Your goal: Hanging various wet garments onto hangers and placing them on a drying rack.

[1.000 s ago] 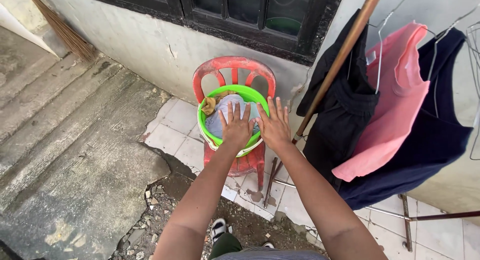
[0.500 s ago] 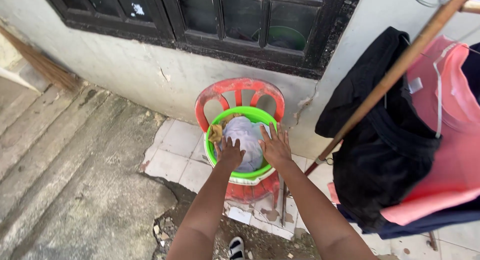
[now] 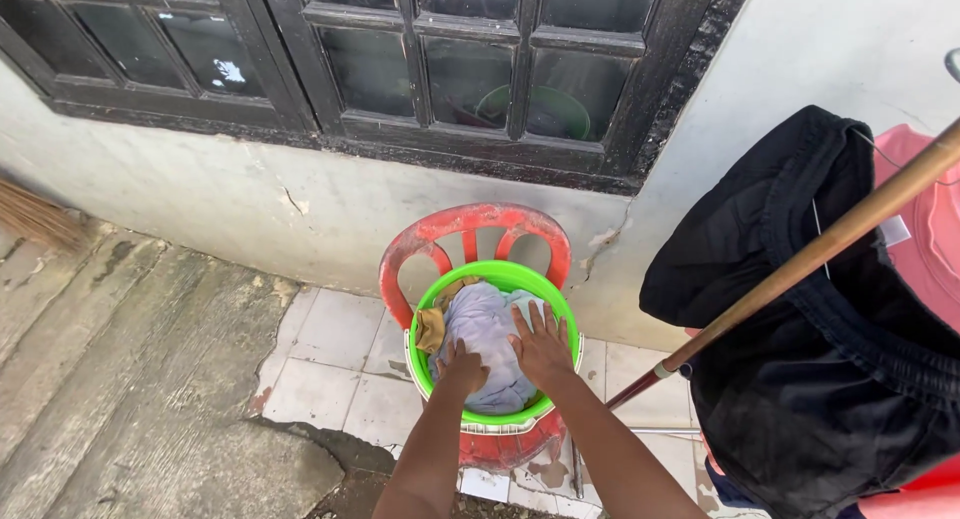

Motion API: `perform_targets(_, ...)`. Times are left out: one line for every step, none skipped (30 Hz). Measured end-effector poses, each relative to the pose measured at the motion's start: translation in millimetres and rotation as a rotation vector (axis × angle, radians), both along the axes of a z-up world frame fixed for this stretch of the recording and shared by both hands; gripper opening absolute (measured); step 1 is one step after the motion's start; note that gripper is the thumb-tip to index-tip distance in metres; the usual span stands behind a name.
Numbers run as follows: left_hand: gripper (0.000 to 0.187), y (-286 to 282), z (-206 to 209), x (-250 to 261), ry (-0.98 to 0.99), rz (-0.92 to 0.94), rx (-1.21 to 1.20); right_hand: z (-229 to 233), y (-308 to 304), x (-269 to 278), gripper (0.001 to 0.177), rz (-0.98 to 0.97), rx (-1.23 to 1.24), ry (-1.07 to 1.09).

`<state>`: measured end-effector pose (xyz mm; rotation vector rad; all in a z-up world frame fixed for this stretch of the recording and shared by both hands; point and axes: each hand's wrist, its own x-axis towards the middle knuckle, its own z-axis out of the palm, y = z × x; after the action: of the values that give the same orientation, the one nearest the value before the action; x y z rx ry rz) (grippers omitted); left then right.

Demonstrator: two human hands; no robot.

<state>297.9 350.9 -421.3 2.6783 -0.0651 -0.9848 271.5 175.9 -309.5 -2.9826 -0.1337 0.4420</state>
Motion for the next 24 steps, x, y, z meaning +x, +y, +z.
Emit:
perform_targets(0.057, 3, -7, 0, -0.001, -0.004, -0.002, -3, 1, 1, 0.060, -0.004, -0.002, -0.001)
perform_targets(0.057, 5, -14, -1, 0.020, -0.013, -0.005, -7, 3, 2, 0.060, -0.006, 0.004, 0.015)
perform_targets(0.057, 8, -21, -3, 0.040, -0.023, -0.007, -10, 4, 2, 0.061, -0.007, 0.011, 0.030)
perform_targets(0.057, 8, -11, -6, 0.041, -0.023, -0.008, -9, 5, 2, 0.061, -0.007, 0.010, 0.032)
perform_targets(0.052, 8, 0, -10, 0.036, -0.016, 0.033, -8, 6, 1, 0.060, -0.021, 0.033, 0.046)
perform_targets(0.049, 8, 10, -13, 0.028, -0.009, 0.075, -7, 7, 1, 0.059, -0.034, 0.056, 0.057)
perform_targets(0.049, 9, -19, -6, 0.028, -0.009, 0.075, -8, 9, 2, 0.059, -0.034, 0.057, 0.057)
perform_targets(0.050, 8, -49, 0, 0.057, 0.027, 0.046, -9, 9, 2, 0.059, -0.038, 0.084, 0.069)
perform_targets(0.050, 7, -79, 5, 0.086, 0.063, 0.016, -11, 10, 1, 0.060, -0.041, 0.110, 0.080)
perform_targets(0.050, 8, -83, 8, 0.089, 0.064, 0.015, -14, 9, 2, 0.060, -0.041, 0.108, 0.084)
perform_targets(0.058, 9, -88, 11, 0.100, 0.059, 0.012, -18, 8, 4, 0.060, -0.046, 0.106, 0.083)
perform_targets(0.067, 10, -93, 11, 0.112, 0.058, 0.010, -23, 8, 3, 0.060, -0.049, 0.104, 0.083)
perform_targets(0.067, 13, -78, 4, 0.117, 0.061, 0.009, -34, 3, 4, 0.060, -0.047, 0.103, 0.088)
perform_targets(0.058, 16, -61, -2, 0.074, 0.127, -0.165, -45, 0, 6, 0.060, -0.052, 0.123, 0.089)
perform_targets(0.051, 20, -44, -8, 0.029, 0.192, -0.339, -54, -3, 8, 0.061, -0.057, 0.142, 0.090)
perform_targets(0.051, 21, -65, -5, 0.029, 0.196, -0.339, -63, -8, 11, 0.061, -0.054, 0.142, 0.091)
perform_targets(0.040, 22, -85, -3, 0.071, 0.539, -0.949, -71, -12, 15, 0.059, -0.060, 0.188, 0.078)
perform_targets(0.030, 24, -106, -1, 0.106, 0.886, -1.557, -80, -15, 18, 0.058, -0.064, 0.235, 0.065)
perform_targets(0.030, 25, -65, -3, 0.102, 0.892, -1.557, -74, -17, 15, 0.058, -0.058, 0.236, 0.067)
perform_targets(0.036, 26, -24, -5, 0.115, 0.864, -1.437, -68, -18, 12, 0.065, -0.065, 0.361, 0.058)
perform_targets(0.043, 28, 16, -7, 0.127, 0.836, -1.318, -62, -20, 9, 0.073, -0.072, 0.486, 0.050)
perform_targets(0.043, 25, 37, -6, 0.121, 0.841, -1.317, -52, -17, 5, 0.073, -0.065, 0.488, 0.051)
perform_targets(0.037, 21, 58, -4, 0.156, 0.831, -1.419, -42, -14, 0, 0.092, -0.049, 0.543, 0.077)
perform_targets(0.032, 18, 79, -2, 0.192, 0.818, -1.520, -31, -11, -5, 0.112, -0.035, 0.599, 0.103)
